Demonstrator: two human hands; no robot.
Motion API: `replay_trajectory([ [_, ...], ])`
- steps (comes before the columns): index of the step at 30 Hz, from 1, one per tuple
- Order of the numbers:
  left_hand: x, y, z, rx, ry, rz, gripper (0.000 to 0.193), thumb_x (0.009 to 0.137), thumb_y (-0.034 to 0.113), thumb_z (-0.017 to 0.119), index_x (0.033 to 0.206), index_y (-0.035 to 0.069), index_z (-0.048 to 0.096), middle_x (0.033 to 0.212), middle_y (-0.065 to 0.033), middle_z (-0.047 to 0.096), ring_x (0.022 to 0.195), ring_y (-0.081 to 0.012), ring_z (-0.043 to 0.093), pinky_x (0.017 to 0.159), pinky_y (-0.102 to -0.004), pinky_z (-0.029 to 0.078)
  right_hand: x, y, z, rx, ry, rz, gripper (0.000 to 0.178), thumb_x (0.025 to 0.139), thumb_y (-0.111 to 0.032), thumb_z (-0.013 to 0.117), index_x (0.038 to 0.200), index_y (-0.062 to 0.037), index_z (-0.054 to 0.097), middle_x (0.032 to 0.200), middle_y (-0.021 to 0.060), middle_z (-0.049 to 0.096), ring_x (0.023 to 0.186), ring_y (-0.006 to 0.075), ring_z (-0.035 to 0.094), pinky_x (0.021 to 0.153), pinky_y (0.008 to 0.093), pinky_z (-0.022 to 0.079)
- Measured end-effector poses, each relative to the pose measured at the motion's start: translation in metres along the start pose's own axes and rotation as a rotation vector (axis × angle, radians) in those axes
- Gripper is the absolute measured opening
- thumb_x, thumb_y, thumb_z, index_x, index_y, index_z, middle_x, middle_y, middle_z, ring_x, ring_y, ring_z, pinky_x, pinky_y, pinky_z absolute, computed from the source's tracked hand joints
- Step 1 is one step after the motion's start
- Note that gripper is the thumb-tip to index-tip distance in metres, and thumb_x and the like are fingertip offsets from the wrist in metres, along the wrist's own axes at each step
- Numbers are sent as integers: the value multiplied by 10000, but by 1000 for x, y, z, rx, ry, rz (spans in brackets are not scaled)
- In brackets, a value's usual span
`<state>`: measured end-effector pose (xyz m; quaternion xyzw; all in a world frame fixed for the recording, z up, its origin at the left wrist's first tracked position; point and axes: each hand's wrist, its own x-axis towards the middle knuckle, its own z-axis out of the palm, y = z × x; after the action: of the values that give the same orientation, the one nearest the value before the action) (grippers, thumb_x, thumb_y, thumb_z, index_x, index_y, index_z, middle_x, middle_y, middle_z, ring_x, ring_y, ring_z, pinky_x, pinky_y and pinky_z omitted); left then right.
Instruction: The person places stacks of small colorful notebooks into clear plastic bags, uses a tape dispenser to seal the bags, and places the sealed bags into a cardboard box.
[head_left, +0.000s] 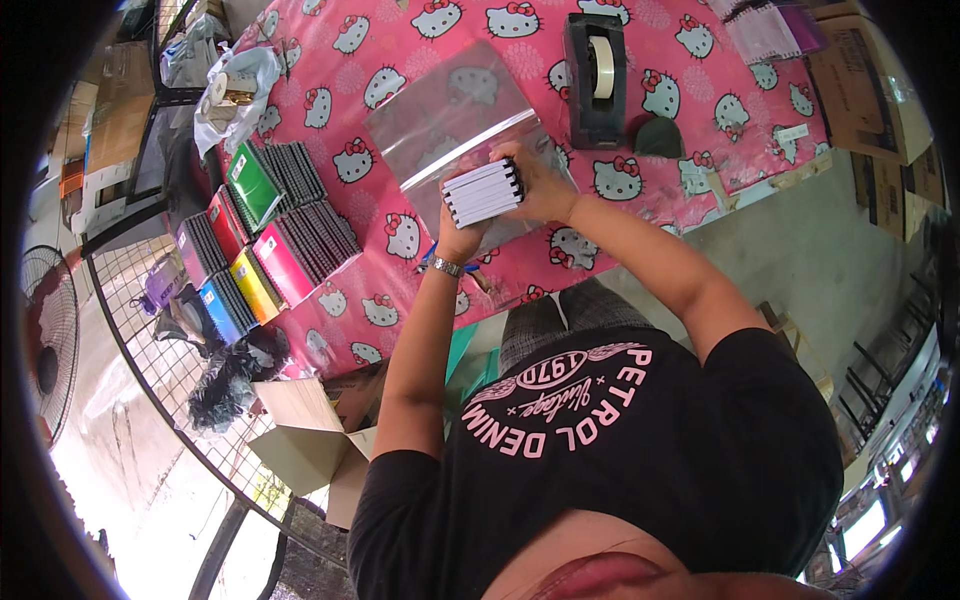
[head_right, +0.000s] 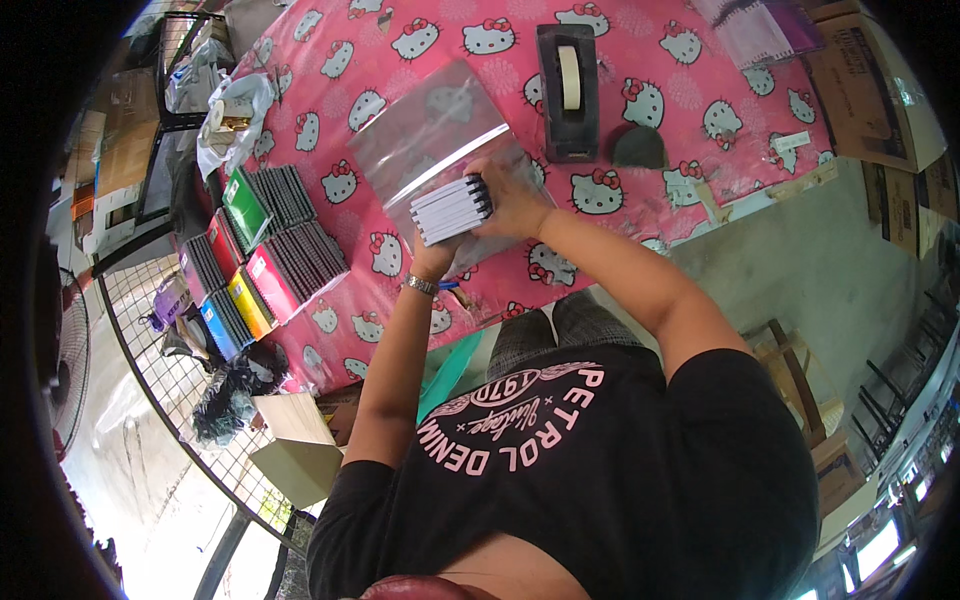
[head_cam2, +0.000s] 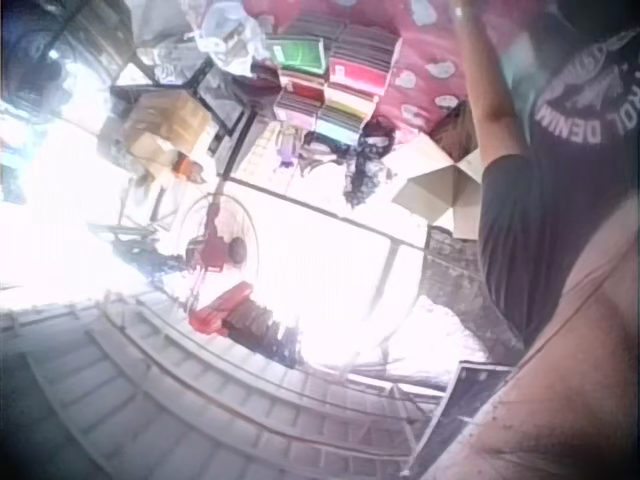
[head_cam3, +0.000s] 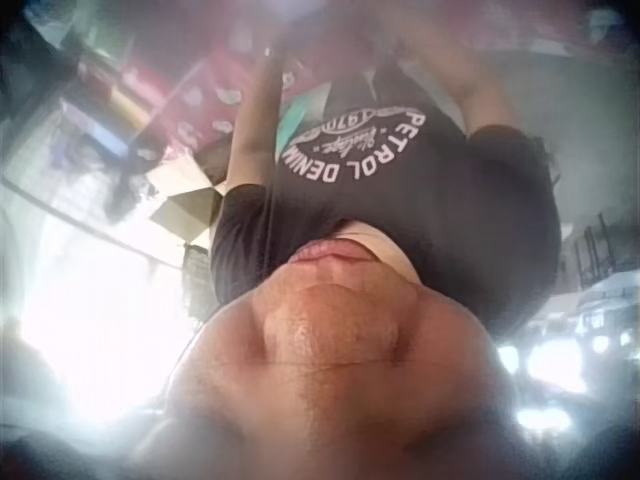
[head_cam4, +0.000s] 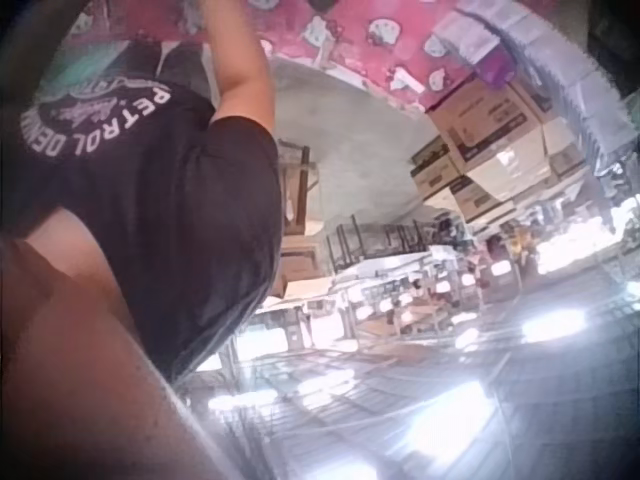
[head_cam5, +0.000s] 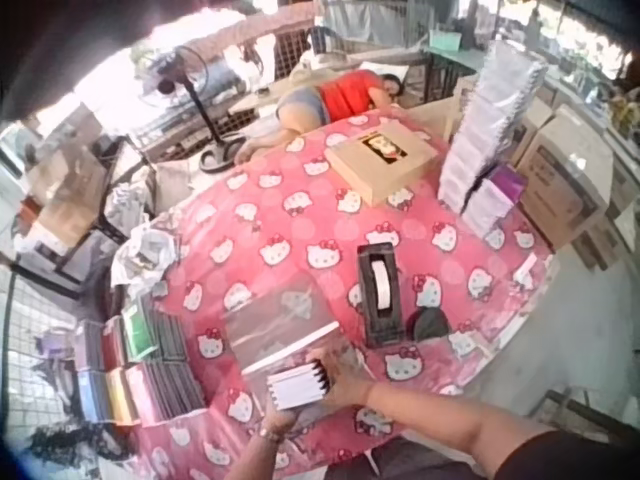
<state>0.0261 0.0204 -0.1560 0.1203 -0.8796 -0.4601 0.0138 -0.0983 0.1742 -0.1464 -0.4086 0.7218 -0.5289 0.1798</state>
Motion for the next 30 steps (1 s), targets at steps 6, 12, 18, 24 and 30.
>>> replay_trajectory([
  [6,3,-19,3,-125,-38,56,667,628,105,803,1201,43,466,1183,-105,502,1102,-232,525,946,-318,430,5,-15,-30,-170,-200,17,847,587,-291,830,1249,-88,342,1203,154,450,1157,345,462,1039,427,336],
  [12,4,-36,2,-71,-13,108,747,628,110,812,1263,43,425,1221,-119,516,1138,-248,523,952,-332,433,26,-100,-39,-567,-264,-125,820,641,-421,771,1279,-42,423,1247,159,474,1203,364,435,1059,443,308],
  [18,40,6,-78,-531,-203,-181,643,704,141,773,1265,25,479,1108,-104,603,1051,-209,564,896,-326,459,54,-77,-49,-150,-83,343,656,701,-399,760,1167,6,542,1088,143,584,995,274,565,861,366,444],
  [24,81,-13,-100,-480,-65,-624,475,777,174,705,1195,12,546,1029,-93,605,953,-160,569,800,-281,473,59,-6,-2,458,168,957,662,748,-446,734,1106,86,567,971,124,626,877,192,604,789,302,471],
  [30,77,-8,-73,-639,163,-678,523,752,179,688,1206,-12,514,1023,-93,590,903,-157,563,747,-277,464,56,-12,5,-446,249,634,739,750,-609,607,1056,63,609,991,223,606,992,338,577,884,389,436],
])
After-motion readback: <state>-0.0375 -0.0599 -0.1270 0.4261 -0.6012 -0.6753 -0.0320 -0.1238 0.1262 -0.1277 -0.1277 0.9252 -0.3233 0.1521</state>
